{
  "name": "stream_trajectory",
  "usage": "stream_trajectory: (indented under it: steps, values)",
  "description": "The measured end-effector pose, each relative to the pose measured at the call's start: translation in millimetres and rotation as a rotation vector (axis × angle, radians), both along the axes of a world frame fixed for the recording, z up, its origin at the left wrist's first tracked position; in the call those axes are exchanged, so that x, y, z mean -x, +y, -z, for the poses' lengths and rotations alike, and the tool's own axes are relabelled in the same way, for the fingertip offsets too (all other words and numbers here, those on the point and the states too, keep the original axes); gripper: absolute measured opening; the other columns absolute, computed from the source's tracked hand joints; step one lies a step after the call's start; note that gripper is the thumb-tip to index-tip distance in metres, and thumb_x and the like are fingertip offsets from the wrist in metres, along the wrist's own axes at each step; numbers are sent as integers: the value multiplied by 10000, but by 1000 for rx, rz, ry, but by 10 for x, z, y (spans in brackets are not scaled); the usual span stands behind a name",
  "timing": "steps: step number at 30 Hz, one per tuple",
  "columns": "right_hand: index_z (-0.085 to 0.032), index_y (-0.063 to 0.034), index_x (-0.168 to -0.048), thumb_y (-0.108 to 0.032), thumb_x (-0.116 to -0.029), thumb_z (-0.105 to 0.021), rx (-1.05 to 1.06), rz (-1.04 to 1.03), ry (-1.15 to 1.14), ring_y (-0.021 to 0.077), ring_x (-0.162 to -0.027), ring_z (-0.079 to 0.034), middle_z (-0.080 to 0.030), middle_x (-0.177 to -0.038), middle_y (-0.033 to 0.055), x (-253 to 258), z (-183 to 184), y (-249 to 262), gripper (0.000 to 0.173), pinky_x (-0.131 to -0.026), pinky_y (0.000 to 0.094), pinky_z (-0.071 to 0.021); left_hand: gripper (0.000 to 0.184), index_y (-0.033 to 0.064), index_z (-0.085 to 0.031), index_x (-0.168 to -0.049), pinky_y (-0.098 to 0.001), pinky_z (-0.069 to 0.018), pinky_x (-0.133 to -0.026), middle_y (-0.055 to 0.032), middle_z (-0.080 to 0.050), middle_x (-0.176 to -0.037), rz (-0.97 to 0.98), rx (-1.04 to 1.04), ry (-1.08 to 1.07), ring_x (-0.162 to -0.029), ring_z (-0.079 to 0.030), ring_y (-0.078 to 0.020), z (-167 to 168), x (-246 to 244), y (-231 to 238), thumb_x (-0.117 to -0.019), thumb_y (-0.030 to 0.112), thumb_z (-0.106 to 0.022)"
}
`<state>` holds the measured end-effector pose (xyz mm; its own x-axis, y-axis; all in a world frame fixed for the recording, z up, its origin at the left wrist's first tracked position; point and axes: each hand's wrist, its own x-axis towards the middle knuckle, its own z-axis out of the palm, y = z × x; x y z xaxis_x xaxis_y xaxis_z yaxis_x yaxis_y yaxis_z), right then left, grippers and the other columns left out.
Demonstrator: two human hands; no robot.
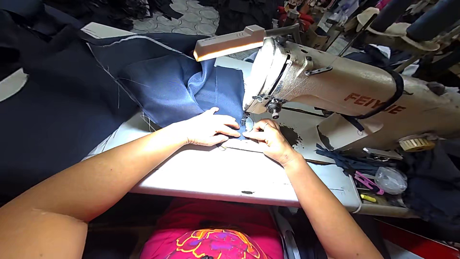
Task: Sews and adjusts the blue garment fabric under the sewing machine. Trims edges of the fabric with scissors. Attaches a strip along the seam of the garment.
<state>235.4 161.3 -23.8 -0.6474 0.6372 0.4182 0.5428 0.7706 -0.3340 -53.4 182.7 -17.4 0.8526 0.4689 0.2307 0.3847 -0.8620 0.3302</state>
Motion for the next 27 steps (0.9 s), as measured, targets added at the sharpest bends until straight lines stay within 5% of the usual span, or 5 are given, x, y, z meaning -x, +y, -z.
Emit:
stream_trajectory:
  steps: [27]
  values:
    - [-755,-210,-1267,-80,-956,-531,97,177,-99,358,-1190,-570,-659,-1126,163,71,-75,-45,405,-1064,561,-398,450,224,-702,-1339,-760,-236,-1119,-57,-594,-1467,-20,-5,22,-1418,-495,-297,-33,-4,313,-1007,308,-410]
